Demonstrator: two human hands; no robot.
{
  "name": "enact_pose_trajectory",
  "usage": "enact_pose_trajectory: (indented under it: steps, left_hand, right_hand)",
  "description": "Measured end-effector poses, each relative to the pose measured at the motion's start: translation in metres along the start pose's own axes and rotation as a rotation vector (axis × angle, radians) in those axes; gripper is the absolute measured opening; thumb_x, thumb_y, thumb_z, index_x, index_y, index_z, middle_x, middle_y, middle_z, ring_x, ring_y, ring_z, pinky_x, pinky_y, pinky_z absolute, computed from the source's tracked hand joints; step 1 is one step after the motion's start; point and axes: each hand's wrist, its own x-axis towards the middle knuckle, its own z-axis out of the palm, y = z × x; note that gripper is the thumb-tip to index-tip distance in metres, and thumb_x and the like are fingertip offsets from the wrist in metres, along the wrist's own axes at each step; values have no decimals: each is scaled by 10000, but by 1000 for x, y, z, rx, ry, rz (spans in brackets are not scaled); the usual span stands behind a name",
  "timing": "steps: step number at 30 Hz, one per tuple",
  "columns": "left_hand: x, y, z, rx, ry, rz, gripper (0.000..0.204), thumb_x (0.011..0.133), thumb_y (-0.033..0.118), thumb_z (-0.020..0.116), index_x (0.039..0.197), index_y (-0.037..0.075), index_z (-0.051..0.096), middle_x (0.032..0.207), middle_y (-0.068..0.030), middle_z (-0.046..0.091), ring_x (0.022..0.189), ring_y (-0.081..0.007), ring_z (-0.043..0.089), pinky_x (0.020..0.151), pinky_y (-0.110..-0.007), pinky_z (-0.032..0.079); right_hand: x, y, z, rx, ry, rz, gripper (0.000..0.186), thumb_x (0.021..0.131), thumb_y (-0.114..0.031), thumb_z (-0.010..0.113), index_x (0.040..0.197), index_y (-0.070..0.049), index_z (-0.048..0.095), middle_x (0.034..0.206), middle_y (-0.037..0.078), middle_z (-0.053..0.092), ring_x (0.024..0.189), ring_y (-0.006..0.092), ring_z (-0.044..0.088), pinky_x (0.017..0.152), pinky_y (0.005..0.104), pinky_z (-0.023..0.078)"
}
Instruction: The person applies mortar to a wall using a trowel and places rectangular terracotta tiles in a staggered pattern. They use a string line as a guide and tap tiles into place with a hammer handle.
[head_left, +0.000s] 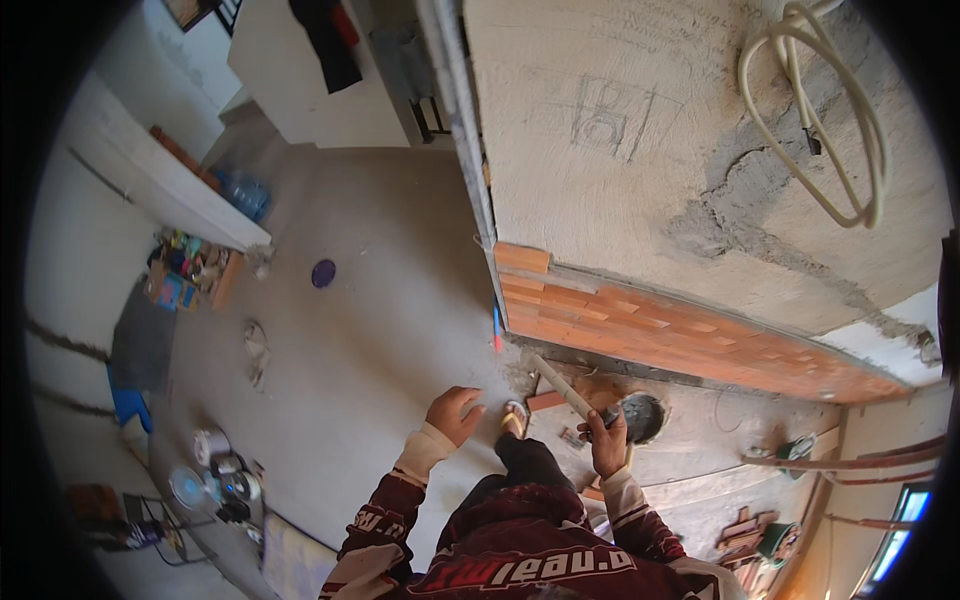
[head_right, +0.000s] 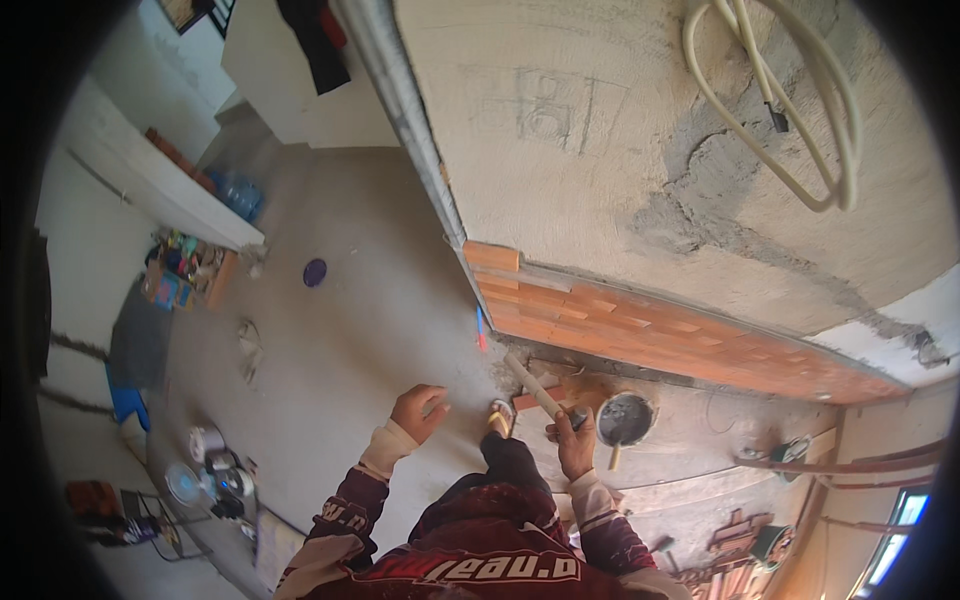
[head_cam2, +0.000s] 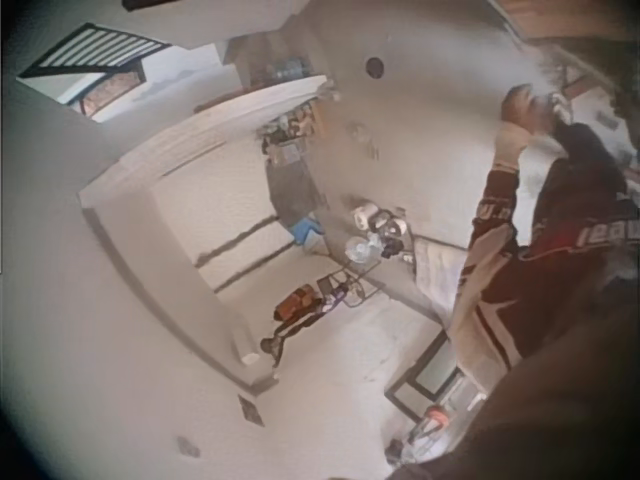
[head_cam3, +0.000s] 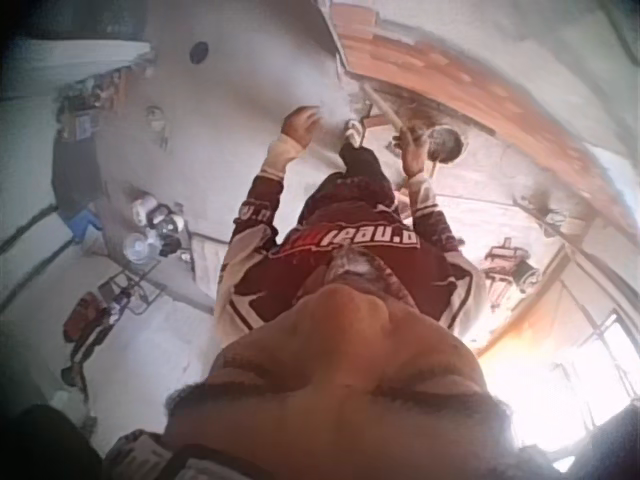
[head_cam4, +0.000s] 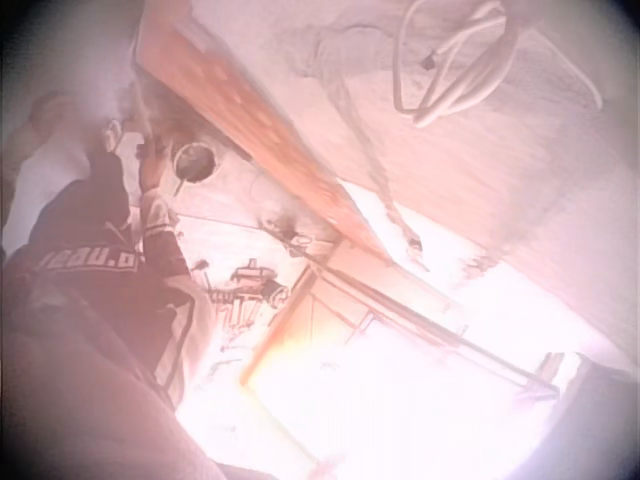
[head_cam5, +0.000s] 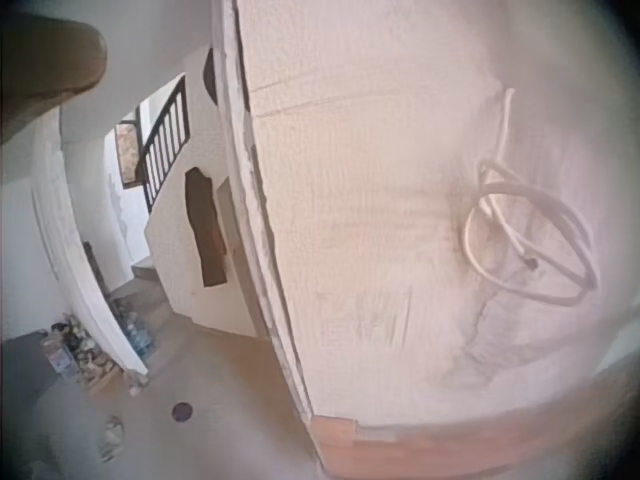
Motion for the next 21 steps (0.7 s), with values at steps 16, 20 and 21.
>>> enact_pose_trajectory:
  steps: [16,20,21]
  left_hand:
    - [266,-47,-32,830,83,837,395,771,62,660,1159,36,587,1131,-85,609,930,-235,560,745,-378,446]
    - [276,-80,-19,786,86,944,437,826,78,572,1257,18,535,1206,-112,582,831,-224,612,637,-330,517]
    - [279,-83,-17,773,135,984,450,821,65,579,1266,11,529,1199,-112,586,728,-220,631,580,-305,532]
  right_hand:
    - [34,21,100,133,437,-298,184,964,-170,528,1034,-36,425,1097,198,621,752,135,593,546,252,540]
    - [18,26,124,11,613,-382,263,896,-16,551,1077,-30,362,1090,217,617,705,144,595,533,253,536]
    - [18,30,129,36,647,-403,286,879,2,559,1080,-25,358,1101,213,609,745,156,602,540,252,544]
